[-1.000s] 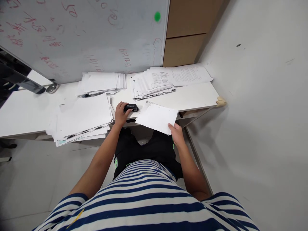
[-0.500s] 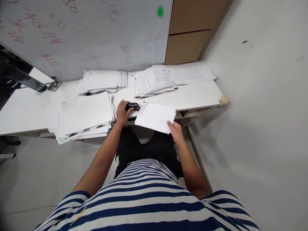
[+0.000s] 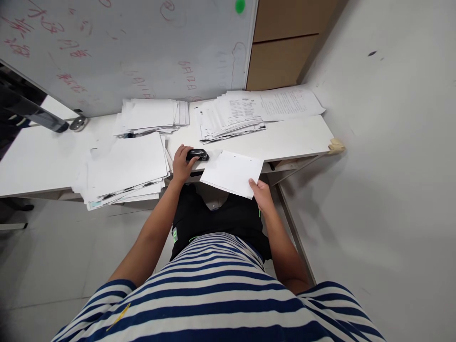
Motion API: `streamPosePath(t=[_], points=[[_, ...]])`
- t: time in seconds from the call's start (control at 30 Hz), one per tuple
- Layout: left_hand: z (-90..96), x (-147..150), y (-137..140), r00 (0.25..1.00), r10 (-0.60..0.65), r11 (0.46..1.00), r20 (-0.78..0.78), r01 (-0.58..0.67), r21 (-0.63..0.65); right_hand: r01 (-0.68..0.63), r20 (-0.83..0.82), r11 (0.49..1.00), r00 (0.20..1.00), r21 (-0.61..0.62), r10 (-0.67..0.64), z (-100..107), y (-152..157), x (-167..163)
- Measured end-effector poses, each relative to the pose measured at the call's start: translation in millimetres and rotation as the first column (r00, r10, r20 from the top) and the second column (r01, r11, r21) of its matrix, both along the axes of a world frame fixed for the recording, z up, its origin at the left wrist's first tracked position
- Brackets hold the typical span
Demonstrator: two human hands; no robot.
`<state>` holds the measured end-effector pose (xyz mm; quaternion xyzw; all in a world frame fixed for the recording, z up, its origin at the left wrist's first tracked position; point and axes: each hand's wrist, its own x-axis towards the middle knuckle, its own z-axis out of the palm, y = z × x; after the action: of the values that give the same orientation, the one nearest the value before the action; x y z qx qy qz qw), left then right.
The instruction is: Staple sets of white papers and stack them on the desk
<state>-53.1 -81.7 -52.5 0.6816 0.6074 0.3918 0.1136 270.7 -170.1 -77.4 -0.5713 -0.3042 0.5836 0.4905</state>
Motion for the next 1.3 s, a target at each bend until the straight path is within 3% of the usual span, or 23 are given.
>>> streamPosePath(t=[0.37,0.93,1.3], points=[[-5.0,-1.7,0.8,0.992,0.025,0.998,-0.122,-0.019,0.055,0.000,-0.003,0.999,1.000,0.048,0.000,1.9,7.3,2.2],[-5.0,-1.5,0.2,0.994,0.009,0.997,-0.113,-0.001,0.078,0.030,0.004,0.997,1.000,0.066,-0.031,1.9,9.8,-0.5],[-4.5,-0.5,-0.3,0.996,-0.011,0.997,-0.090,0.017,0.071,-0.049,0.061,0.998,0.997,0.037,0.047,1.8,14.1,-12.7]])
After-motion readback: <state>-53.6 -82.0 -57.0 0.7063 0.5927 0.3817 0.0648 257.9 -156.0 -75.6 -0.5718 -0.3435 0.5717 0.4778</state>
